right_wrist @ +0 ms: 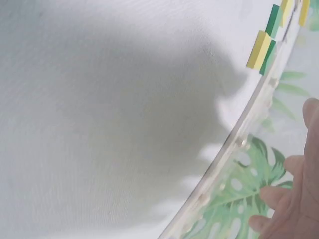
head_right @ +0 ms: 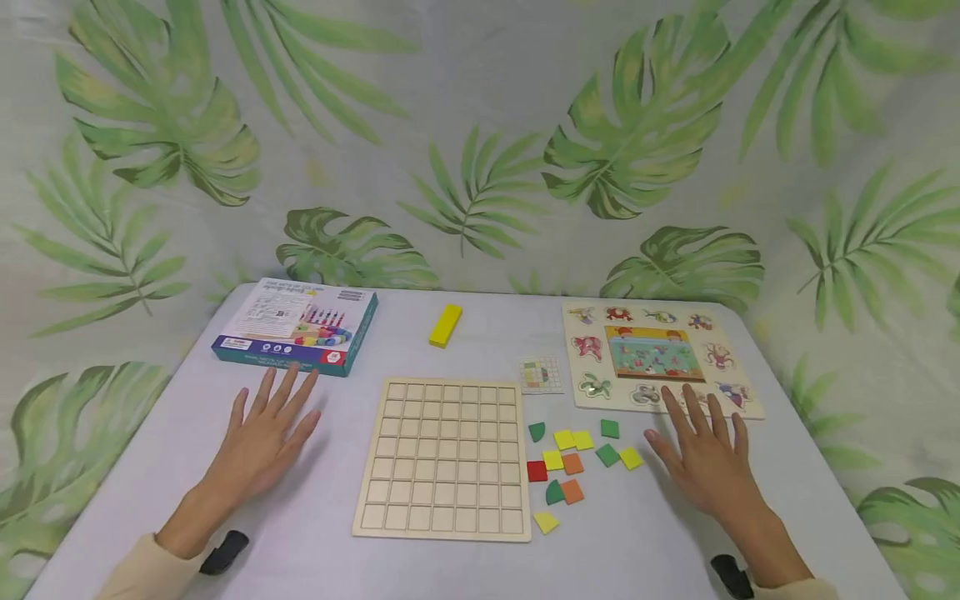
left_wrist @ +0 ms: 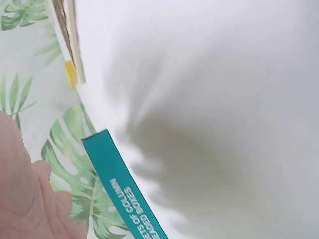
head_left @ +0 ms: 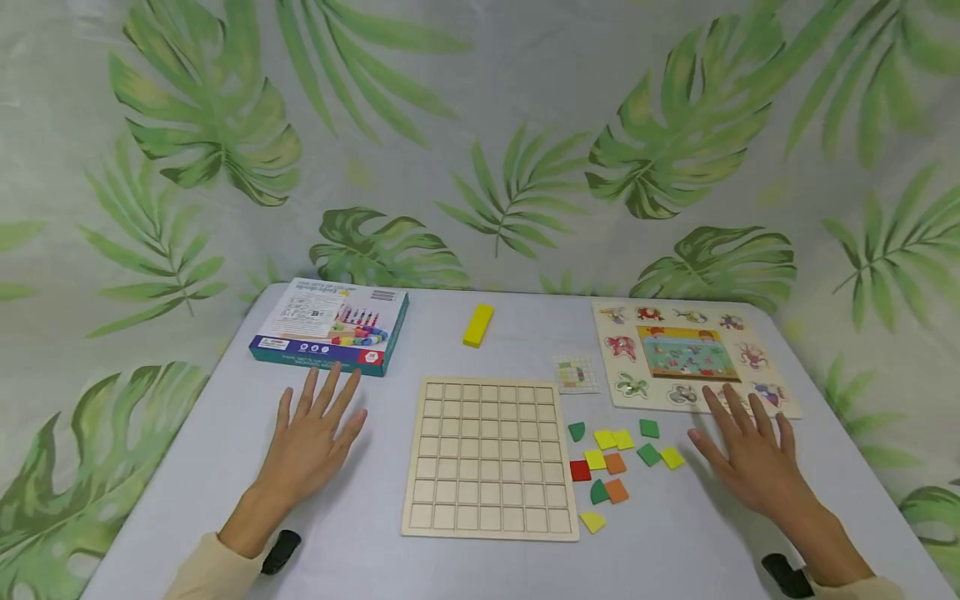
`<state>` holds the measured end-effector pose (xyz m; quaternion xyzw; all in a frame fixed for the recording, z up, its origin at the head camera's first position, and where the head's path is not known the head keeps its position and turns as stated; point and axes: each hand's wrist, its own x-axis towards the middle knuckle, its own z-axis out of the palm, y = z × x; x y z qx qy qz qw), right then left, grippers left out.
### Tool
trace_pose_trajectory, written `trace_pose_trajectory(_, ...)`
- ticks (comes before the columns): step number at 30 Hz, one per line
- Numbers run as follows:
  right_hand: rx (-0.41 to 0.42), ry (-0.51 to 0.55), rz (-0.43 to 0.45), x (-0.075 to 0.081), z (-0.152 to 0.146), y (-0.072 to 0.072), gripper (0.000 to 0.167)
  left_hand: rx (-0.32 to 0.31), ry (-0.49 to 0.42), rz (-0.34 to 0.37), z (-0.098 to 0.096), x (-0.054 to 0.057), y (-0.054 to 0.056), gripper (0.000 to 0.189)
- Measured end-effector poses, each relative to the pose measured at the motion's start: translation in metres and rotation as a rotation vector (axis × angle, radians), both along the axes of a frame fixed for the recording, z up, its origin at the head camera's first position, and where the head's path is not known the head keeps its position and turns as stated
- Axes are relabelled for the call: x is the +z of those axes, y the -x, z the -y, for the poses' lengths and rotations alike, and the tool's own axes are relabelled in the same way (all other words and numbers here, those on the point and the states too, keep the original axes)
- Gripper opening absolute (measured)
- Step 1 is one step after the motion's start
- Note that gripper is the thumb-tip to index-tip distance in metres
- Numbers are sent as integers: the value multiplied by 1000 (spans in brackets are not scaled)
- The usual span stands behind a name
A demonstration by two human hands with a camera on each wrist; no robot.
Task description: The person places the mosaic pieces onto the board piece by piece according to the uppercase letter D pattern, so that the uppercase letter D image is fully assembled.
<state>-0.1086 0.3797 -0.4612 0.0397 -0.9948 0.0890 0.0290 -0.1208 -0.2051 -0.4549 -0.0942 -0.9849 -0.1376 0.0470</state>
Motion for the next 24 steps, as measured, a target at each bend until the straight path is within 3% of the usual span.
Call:
trace_pose_trajectory(9, 65, 14, -14, -1, 8, 0, 76, -67, -236, 76, -19, 1, 1, 62)
trace_pose_trajectory(13, 83, 11, 18, -1, 11, 1, 76, -91, -345, 124, -27, -2, 4, 64)
trace_pose_trajectory(20, 90, 52, 77, -5, 27, 4, 72, -191, -603, 335, -36, -10, 19, 65)
trace_pose_trajectory(24, 90, 116, 93, -6, 35, 8, 69, -215, -644, 428, -40, -15, 26, 67)
